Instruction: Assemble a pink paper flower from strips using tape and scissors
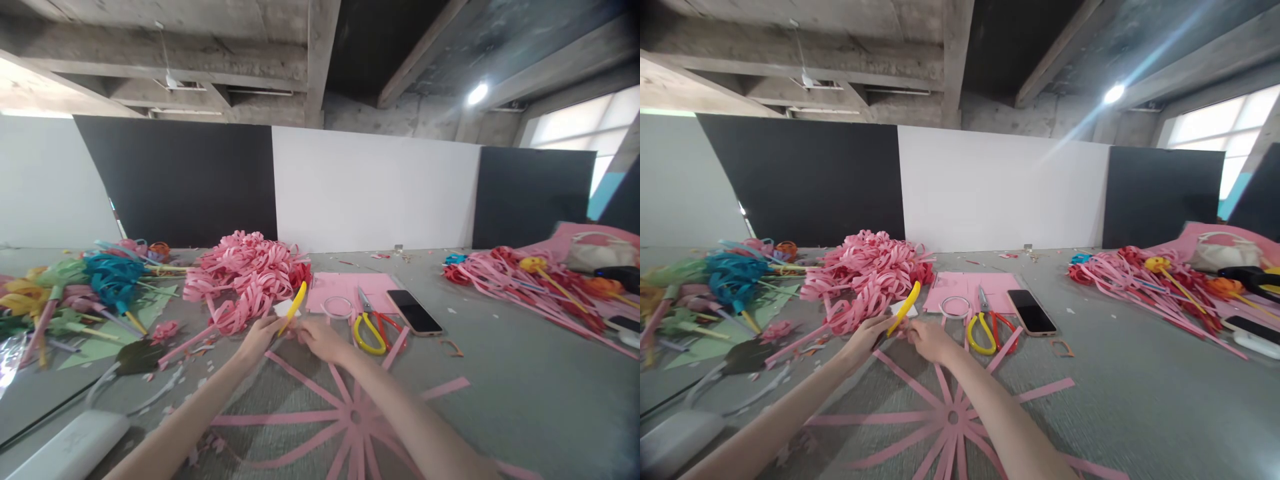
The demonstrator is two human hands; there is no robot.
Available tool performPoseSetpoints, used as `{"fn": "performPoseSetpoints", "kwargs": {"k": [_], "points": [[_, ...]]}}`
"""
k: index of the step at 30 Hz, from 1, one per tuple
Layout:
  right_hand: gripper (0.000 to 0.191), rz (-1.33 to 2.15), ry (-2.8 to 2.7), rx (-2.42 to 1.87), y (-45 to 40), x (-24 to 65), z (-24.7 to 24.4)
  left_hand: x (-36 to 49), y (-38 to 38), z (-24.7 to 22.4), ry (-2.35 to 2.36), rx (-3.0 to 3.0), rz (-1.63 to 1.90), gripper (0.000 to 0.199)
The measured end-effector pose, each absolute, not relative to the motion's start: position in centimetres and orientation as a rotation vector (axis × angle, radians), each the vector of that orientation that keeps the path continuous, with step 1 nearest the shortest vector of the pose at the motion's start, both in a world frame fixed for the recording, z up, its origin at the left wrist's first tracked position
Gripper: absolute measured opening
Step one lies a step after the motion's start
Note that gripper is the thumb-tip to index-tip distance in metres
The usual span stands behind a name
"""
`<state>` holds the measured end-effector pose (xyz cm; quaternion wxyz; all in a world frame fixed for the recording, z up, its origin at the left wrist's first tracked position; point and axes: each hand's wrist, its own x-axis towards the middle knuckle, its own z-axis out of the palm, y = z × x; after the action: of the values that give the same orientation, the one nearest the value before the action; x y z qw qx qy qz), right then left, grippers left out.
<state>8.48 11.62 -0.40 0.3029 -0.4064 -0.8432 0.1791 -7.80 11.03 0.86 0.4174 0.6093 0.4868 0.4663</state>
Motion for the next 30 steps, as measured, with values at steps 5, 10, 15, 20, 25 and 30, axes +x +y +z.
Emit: {"fn": "performPoseSetpoints", "kwargs": {"k": [5, 10, 15, 20, 25, 30], "points": [[0.021, 0.429, -2.115, -1.172, 12.1, 9.2, 0.6, -8.7, 11.5, 1.2, 1.290, 1.659, 1.069, 0.038], [0.018, 0.414, -2.021, -1.285, 12.9, 10.5, 1.2, -9.9, 12.3, 1.5, 1.400, 1.832, 0.944, 0.030], [0.020, 0.427, -2.000, -1.336, 13.1, 10.8, 1.1, -9.4, 11.7, 1.5, 1.424, 1.986, 0.837, 0.029], [0.020, 0.445, -1.993, -1.332, 13.0, 10.6, 0.8, -8.7, 11.0, 1.5, 1.395, 2.082, 0.777, 0.029], [0.021, 0.444, -1.967, -1.299, 13.0, 10.6, 0.9, -8.8, 11.2, 1.4, 1.443, 2.127, 0.817, 0.031], [0.021, 0.425, -1.917, -1.293, 12.8, 10.9, 1.7, -9.1, 11.7, 1.0, 1.488, 2.233, 0.917, 0.028]]}}
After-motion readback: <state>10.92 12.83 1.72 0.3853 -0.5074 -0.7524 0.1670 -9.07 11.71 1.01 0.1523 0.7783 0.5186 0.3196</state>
